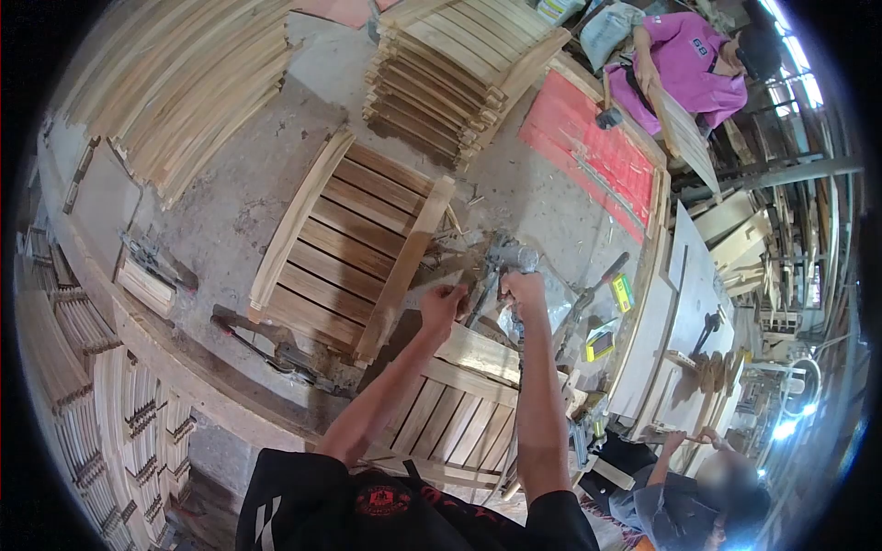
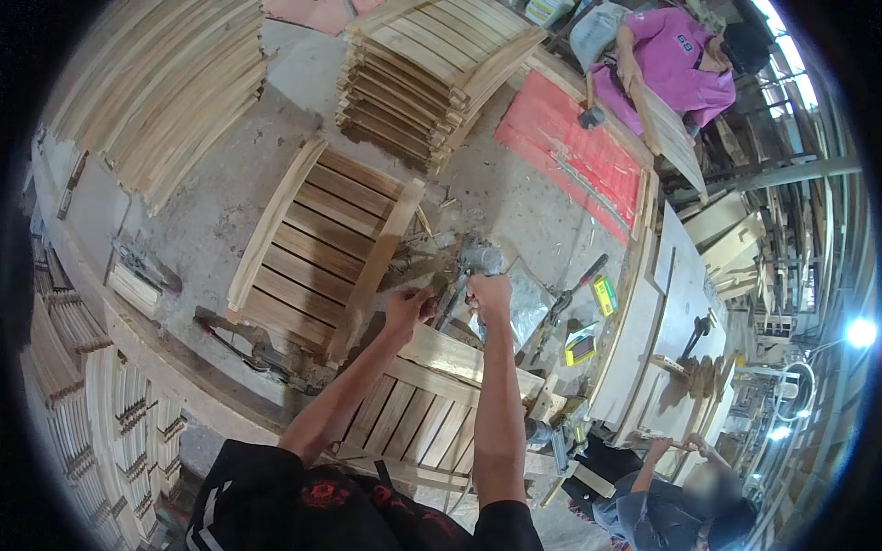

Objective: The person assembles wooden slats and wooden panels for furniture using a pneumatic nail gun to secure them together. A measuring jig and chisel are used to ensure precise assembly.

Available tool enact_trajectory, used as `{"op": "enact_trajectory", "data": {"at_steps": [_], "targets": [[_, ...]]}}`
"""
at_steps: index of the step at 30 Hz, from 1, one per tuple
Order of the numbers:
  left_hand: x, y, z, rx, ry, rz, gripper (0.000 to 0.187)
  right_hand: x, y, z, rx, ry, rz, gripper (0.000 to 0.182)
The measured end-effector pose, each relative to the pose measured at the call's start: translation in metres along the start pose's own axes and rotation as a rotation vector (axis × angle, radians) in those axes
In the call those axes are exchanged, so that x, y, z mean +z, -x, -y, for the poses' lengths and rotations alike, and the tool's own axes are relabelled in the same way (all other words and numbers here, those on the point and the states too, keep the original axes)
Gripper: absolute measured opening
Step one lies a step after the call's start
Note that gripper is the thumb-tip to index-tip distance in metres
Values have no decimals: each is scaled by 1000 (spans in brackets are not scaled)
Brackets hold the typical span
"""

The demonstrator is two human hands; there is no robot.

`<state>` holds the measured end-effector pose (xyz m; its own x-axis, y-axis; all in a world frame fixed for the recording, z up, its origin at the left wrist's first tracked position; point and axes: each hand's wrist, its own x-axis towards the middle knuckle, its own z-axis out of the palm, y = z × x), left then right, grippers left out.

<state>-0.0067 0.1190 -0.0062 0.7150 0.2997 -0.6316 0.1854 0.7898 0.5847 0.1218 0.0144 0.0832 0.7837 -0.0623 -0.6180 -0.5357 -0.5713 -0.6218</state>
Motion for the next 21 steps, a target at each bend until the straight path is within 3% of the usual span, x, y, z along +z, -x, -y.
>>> {"op": "enact_trajectory", "data": {"at_steps": [3, 6, 9, 12, 18, 21], "targets": [[5, -15, -9, -108, 50, -52, 28, -5, 1, -13, -22, -163, 30, 13], [2, -43, 7, -216, 142, 5, 27, -8, 27, -26, -169, -122, -83, 9], [10, -62, 29, -158, 267, 125, 26, -16, 79, -17, -153, -199, 83, 16], [22, -86, 39, -464, 433, 109, 26, -14, 86, -30, -120, -132, 46, 16], [23, -102, 43, -509, 421, 216, 26, -12, 76, -29, -84, -78, 45, 22], [28, -107, 32, -610, 394, 271, 31, -10, 60, -36, -73, 108, -89, 20]]}}
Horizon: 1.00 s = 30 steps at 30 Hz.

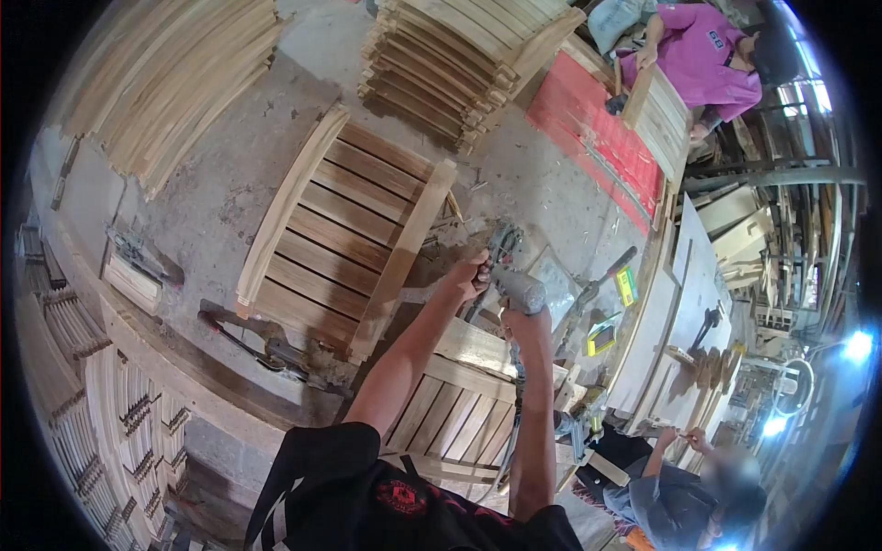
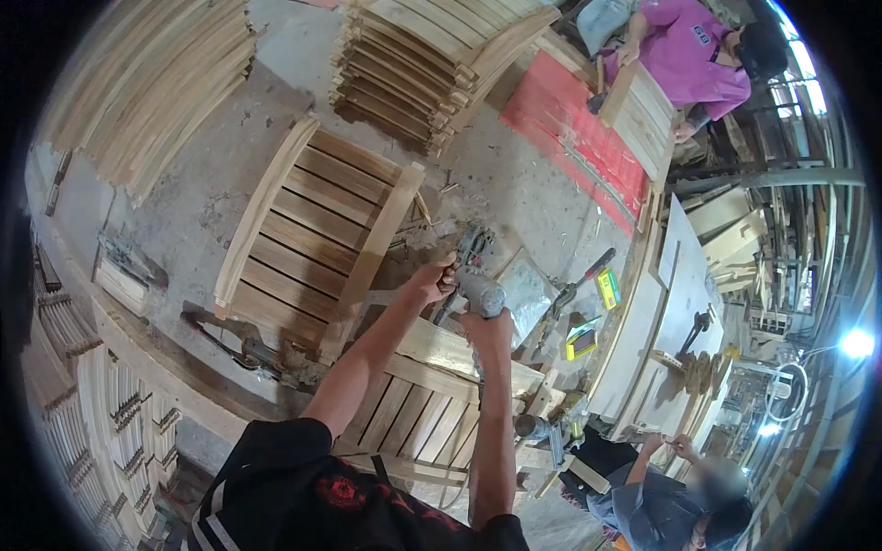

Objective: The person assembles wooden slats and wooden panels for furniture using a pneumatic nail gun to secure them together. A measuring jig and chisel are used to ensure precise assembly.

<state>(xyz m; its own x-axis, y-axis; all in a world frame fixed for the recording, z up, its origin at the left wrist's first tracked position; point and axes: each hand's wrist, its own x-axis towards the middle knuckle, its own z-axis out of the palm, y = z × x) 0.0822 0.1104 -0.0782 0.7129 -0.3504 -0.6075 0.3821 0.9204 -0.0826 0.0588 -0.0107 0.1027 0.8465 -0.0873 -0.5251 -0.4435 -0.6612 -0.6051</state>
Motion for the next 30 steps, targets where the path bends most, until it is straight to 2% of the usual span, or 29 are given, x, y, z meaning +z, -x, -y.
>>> {"op": "enact_trajectory", "data": {"at_steps": [3, 6, 9, 12, 13, 15, 18, 21, 24, 27, 30], "targets": [[10, -1, -1, 23, -15, -26, 29, 1, -2, 12, -145, 105, -85, 25], [9, -12, -6, -48, 40, 44, 24, 5, -26, 10, -112, 219, -95, 28], [-6, -21, -9, -73, 108, 293, 17, 6, -35, 19, -29, 217, -56, 26], [-12, -22, -9, -45, 125, 303, 16, 3, -40, 23, -5, 267, -29, 28], [-11, -20, -8, -42, 128, 307, 10, 3, -42, 21, -5, 252, -28, 28], [-13, -21, -8, -36, 128, 318, 18, 5, -42, 23, -10, 218, -28, 29], [-18, -22, -6, 66, 0, 365, 17, 4, -36, 36, 18, 192, -26, 26], [-18, -19, -8, 92, -96, 319, 18, 1, -46, 29, 24, -38, 47, 17], [-12, -5, -8, 83, -187, 227, 18, -8, -59, 32, 78, -52, 98, 8], [-7, 23, 8, 239, -448, -17, 23, -13, -59, 37, -6, -56, 160, 7], [-9, 46, 44, 305, -577, -115, 25, -15, -63, 38, 36, -39, 185, 8]]}}
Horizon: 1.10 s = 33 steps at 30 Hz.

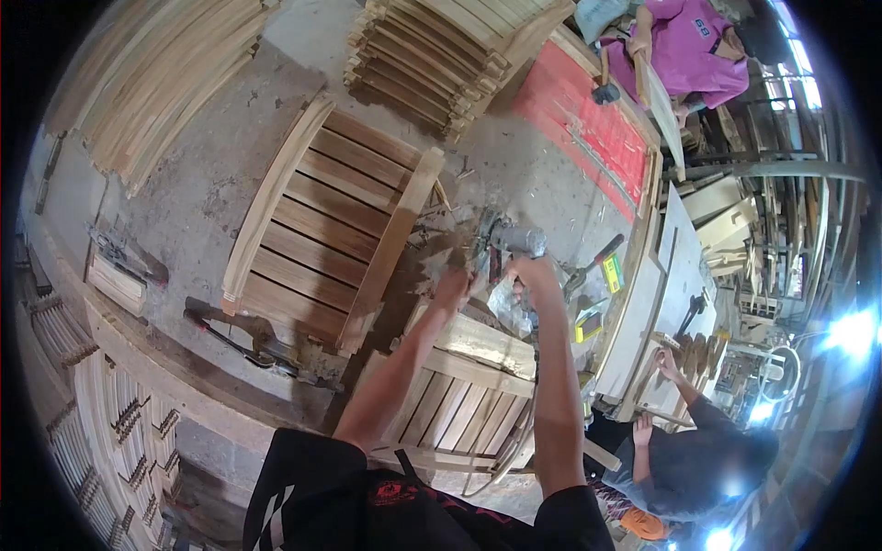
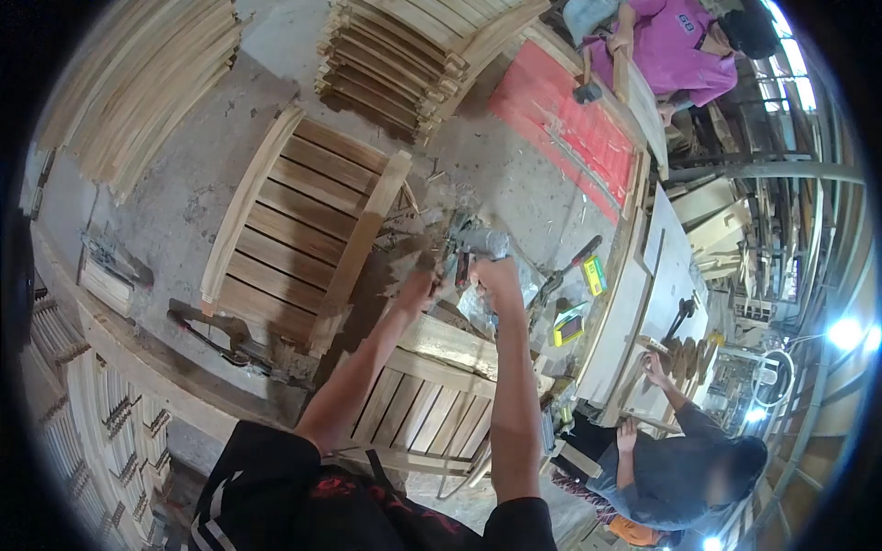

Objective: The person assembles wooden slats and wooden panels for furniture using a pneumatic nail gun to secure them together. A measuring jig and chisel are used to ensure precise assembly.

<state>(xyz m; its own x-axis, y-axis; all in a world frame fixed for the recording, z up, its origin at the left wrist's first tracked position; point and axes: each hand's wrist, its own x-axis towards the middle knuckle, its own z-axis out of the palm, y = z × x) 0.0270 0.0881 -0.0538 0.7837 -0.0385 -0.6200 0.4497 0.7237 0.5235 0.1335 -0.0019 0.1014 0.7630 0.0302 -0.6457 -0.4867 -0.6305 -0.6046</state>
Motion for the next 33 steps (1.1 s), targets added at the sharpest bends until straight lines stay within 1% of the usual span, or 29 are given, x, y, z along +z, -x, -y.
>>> {"op": "enact_trajectory", "data": {"at_steps": [1, 4, 6, 7, 9, 10, 11, 14, 17, 20, 21, 23, 24, 26, 29, 32, 33], "targets": [[17, 3, 2, -145, 110, -135, 29, -1, 0, 1, 20, 8, 4, 8], [33, 21, 1, -347, 192, 97, 33, -2, -1, 6, 56, 30, 30, 6], [51, 21, -3, -349, 349, 143, 32, -4, -3, 7, 67, 33, 57, 6], [58, 19, -5, -349, 428, 169, 32, -3, -6, 5, 32, 43, 44, 6], [61, 15, -9, -298, 806, 371, 30, 4, -10, 2, -33, 64, 19, 7], [60, 12, -10, -269, 992, 470, 29, 4, -11, 4, -18, 73, 17, 8], [60, 8, -12, -266, 929, 403, 29, 6, -11, 5, -1, 79, 16, 8], [54, -13, -4, -277, 894, 405, 30, 8, -10, 8, 52, 80, 3, 7], [61, -17, -14, -277, 762, 327, 39, 8, -10, 8, 63, 24, 17, 6], [64, -36, 5, -249, 810, 301, 54, 6, -10, 3, 86, -13, 24, 5], [67, -36, 5, -255, 789, 255, 56, 5, -12, 1, 96, -18, 22, 4], [73, -35, 2, -261, 746, 166, 62, 3, -16, -5, 41, -67, 36, 3], [75, -35, 0, -263, 708, 114, 58, 4, -17, -7, 14, -93, 41, 4], [78, -34, -2, -263, 634, 10, 51, 5, -17, -9, 35, -90, 28, 6], [84, -22, -17, -286, 683, -13, 51, 6, -17, -10, 50, -105, 35, 7], [85, -24, -11, -246, 648, -101, 46, 6, -19, -13, 57, -105, 40, 7], [83, -30, -7, -228, 644, -76, 44, 5, -20, -15, 58, -102, 35, 7]]}}
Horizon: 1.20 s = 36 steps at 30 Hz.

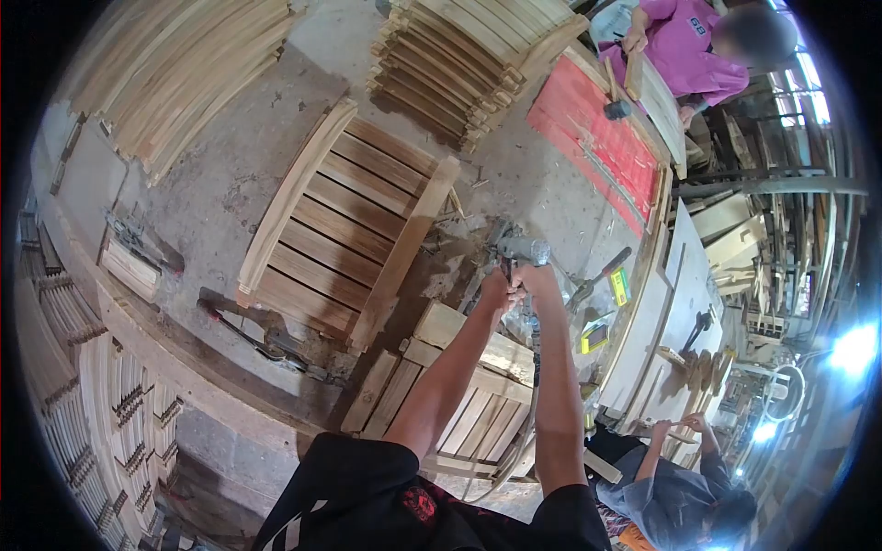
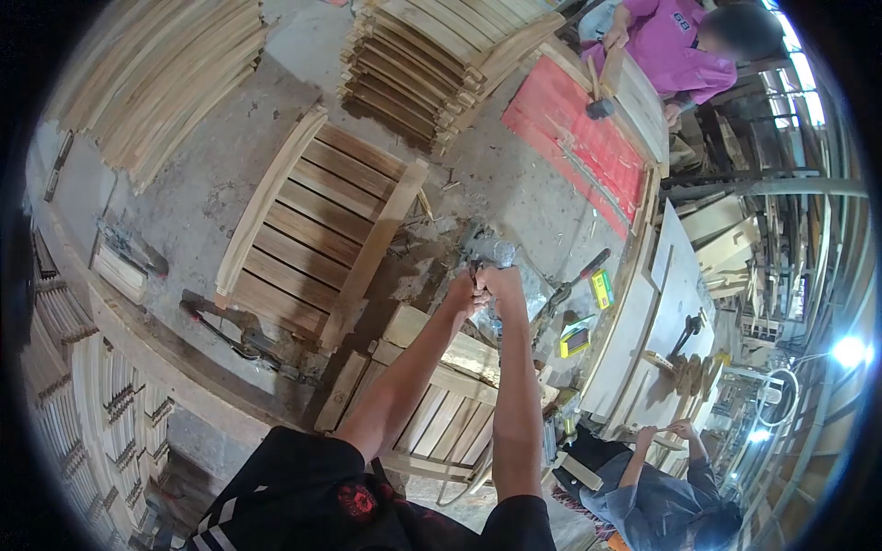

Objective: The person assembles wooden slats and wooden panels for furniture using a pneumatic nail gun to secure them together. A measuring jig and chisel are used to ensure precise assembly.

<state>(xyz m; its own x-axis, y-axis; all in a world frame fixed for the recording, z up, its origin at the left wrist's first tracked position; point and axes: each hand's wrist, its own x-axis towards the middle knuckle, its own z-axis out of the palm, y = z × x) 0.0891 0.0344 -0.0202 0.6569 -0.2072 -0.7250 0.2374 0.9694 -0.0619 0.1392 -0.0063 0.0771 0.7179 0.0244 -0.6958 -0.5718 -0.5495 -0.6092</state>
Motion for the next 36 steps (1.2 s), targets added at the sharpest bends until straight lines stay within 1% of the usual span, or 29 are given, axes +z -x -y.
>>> {"op": "enact_trajectory", "data": {"at_steps": [2, 5, 6, 9, 12, 14, 15, 17, 18, 20, 24, 27, 30, 33, 35, 36], "targets": [[-7, -16, 4, 17, -12, 57, 40, 0, 0, -5, -20, -17, -17, 7], [1, -6, 0, -13, 90, -57, 36, 1, 2, -2, -15, -16, 7, 9], [-1, -11, 2, -14, 59, -64, 35, 0, 3, -2, -6, -12, 20, 9], [-6, -23, 3, -31, 13, -68, 33, 2, -7, -8, -11, 148, -53, 9], [-9, -32, 1, -63, 39, -70, 27, 5, 9, -1, -32, 62, -53, 8], [-21, -56, 9, -53, 45, -109, 27, 9, 19, 3, -94, 20, -99, 5], [-29, -73, 14, -19, 78, -138, 27, 13, 21, 1, -116, -2, -120, 4], [-39, -100, 29, 40, 129, -193, 29, 10, 15, -6, -126, -30, -87, 4], [-22, -82, 27, 50, 201, -203, 31, 7, 12, -8, -134, -45, -76, 4], [-8, -47, 12, 10, 146, -190, 31, 7, 10, -9, -123, -36, -84, 5], [-19, -69, 22, -8, 135, -117, 30, 4, 12, 0, -21, 3, -56, 8], [-23, -75, 27, 127, -45, -110, 29, 7, 0, -7, -123, 54, -74, 9], [-36, -71, 19, -5, 85, 6, 24, 8, -4, -2, -55, 76, -43, 11], [-30, -72, 27, 165, 165, -103, 18, 16, 0, 5, -118, 178, -116, 12], [-32, -69, 31, 307, -3, -43, 15, 16, -13, -9, -159, 152, -113, 13], [-30, -65, 30, 301, -5, -36, 14, 17, -13, -9, -182, 135, -113, 13]]}}
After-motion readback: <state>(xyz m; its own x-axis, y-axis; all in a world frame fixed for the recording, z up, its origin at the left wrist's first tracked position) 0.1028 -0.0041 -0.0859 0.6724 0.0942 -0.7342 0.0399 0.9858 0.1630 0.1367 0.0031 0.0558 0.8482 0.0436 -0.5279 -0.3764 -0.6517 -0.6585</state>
